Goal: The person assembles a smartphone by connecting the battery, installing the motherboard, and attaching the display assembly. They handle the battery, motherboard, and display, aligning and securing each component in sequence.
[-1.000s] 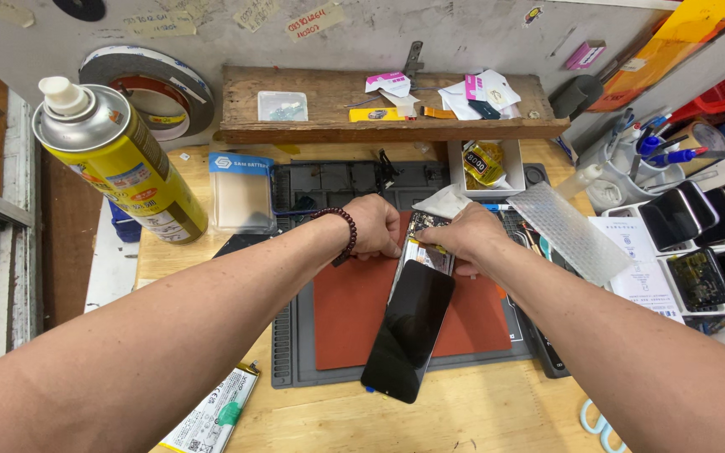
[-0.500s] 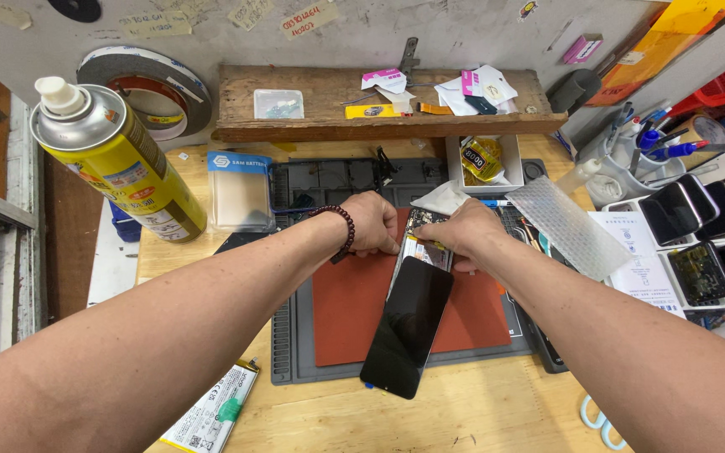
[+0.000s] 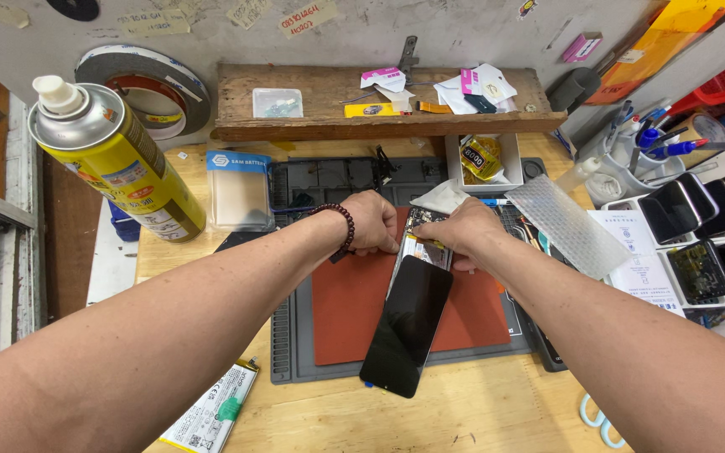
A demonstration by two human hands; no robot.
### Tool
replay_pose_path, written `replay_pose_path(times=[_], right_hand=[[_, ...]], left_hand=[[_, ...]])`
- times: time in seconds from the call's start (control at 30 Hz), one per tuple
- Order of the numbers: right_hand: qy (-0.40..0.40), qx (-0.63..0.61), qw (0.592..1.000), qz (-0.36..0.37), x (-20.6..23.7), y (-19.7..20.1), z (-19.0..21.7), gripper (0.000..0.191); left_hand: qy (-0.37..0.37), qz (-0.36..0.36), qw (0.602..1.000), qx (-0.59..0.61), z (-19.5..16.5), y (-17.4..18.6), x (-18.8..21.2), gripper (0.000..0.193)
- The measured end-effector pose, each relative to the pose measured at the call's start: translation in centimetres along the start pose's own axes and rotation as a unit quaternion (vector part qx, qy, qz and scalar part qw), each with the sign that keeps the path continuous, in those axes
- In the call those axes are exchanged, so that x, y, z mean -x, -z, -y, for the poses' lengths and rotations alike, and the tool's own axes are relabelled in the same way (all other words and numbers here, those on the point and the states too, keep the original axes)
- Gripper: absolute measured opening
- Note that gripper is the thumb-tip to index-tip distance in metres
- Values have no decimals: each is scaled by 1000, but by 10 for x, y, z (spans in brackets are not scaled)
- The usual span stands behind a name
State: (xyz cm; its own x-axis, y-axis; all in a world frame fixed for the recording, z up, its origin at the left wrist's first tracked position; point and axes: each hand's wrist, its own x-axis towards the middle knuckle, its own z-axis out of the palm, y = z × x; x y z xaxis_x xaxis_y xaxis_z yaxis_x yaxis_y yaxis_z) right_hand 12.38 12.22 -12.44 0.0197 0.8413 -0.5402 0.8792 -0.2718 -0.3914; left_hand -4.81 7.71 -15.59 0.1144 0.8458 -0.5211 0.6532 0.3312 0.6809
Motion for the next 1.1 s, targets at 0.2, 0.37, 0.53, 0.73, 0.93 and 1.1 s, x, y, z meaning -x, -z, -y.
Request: replay_pose_path(times=[0.2, 0.37, 0.53, 0.73, 0.93, 1.1], right_hand=[[-1, 3, 1000, 1, 0, 0, 0, 48], [-3, 9, 1000, 0, 0, 0, 1, 48], [2, 2, 1000, 2, -1, 0, 0, 48], [2, 9, 1000, 7, -5, -2, 0, 47], [-2, 16, 1000, 8, -4, -1, 0, 49], [5, 22, 1000, -2, -4, 0, -1, 49]], left_hand=[[0, 2, 1000, -4, 0, -1, -2, 19], [8, 6, 1000, 0, 1, -1, -4, 20], [19, 11, 1000, -1, 0, -1, -5, 19], [22, 13, 1000, -2, -1, 1, -3, 20], [15, 8, 1000, -2, 0, 0, -4, 20], [18, 28, 999, 7, 1, 2, -8, 21]])
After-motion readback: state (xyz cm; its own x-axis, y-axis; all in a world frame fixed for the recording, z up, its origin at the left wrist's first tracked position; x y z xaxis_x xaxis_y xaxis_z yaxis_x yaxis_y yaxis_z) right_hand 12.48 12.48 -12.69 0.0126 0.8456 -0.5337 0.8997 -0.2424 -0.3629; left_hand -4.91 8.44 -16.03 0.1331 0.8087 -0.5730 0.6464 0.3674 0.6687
